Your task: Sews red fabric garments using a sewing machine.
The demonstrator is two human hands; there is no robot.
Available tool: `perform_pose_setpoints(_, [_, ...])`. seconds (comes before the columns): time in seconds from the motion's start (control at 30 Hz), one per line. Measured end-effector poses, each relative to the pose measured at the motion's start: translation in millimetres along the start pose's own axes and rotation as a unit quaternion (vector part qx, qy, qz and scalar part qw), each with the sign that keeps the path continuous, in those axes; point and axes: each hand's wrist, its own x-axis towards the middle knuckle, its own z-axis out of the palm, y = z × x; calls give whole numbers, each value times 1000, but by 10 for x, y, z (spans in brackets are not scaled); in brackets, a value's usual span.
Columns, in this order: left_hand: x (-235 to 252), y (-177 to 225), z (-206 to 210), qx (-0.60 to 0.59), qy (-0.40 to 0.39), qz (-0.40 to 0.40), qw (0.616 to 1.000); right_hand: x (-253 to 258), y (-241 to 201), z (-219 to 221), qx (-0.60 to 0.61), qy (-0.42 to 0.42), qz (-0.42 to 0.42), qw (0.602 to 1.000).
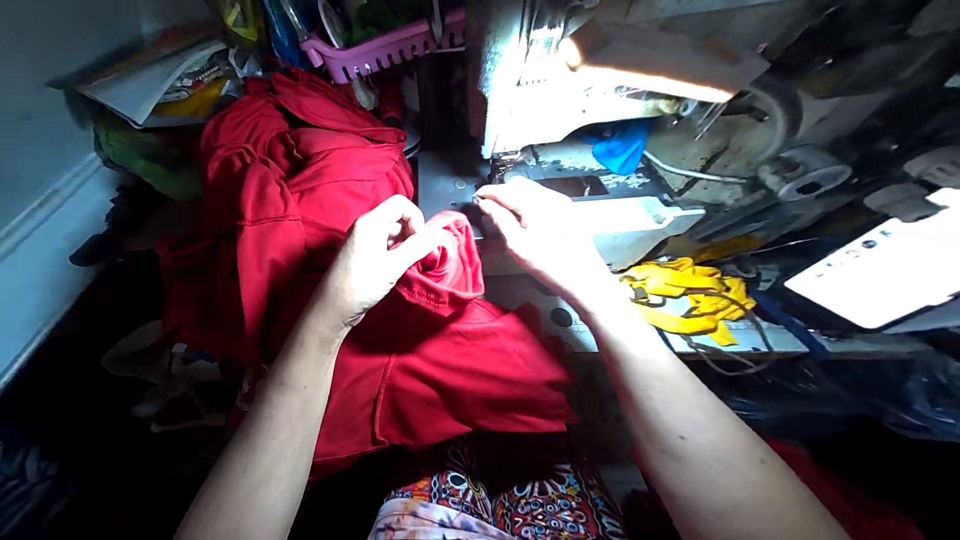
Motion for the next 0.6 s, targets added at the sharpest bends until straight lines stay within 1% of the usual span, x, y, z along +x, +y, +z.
perform_pose_setpoints(0.03, [-65, 147, -10, -2, 6, -32, 999, -41, -21, -50, 79, -1, 20, 997])
perform_pose_setpoints(0.07, [-119, 266, 12, 2, 11, -47, 999, -89, -61, -96, 152, -24, 44, 987])
perform_pose_setpoints(0.1, [-165, 378, 54, 17, 17, -54, 998, -145, -111, -109, 205, -50, 57, 976])
perform_pose_setpoints(0.13, [-204, 512, 113, 40, 22, -59, 997, -219, -159, -101, 228, -81, 53, 969])
perform_pose_setpoints(0.17, [-242, 657, 181, 80, 28, -72, 994, -316, -216, -75, 223, -103, 54, 968])
perform_pose_setpoints(0.23, [-349, 762, 243, 214, 31, -100, 971, -522, -299, -16, 147, -111, 71, 980])
perform_pose_setpoints(0.3, [-494, 723, 222, 312, 37, -127, 941, -701, -338, -45, 66, -75, 75, 992])
perform_pose_setpoints(0.37, [-622, 609, 197, 350, 79, -139, 923, -834, -335, -75, 40, -30, 98, 994])
perform_pose_setpoints(0.43, [-712, 554, 215, 352, 126, -131, 918, -928, -311, -64, 59, 7, 118, 991])
perform_pose_setpoints(0.5, [-786, 588, 254, 314, 155, -111, 930, -977, -311, -37, 80, 39, 124, 988])
perform_pose_setpoints(0.53, [-813, 617, 282, 277, 161, -111, 941, -993, -314, -26, 96, 47, 125, 986])
perform_pose_setpoints(0.6, [-851, 675, 322, 202, 133, -139, 960, -1013, -319, -5, 124, 49, 105, 985])
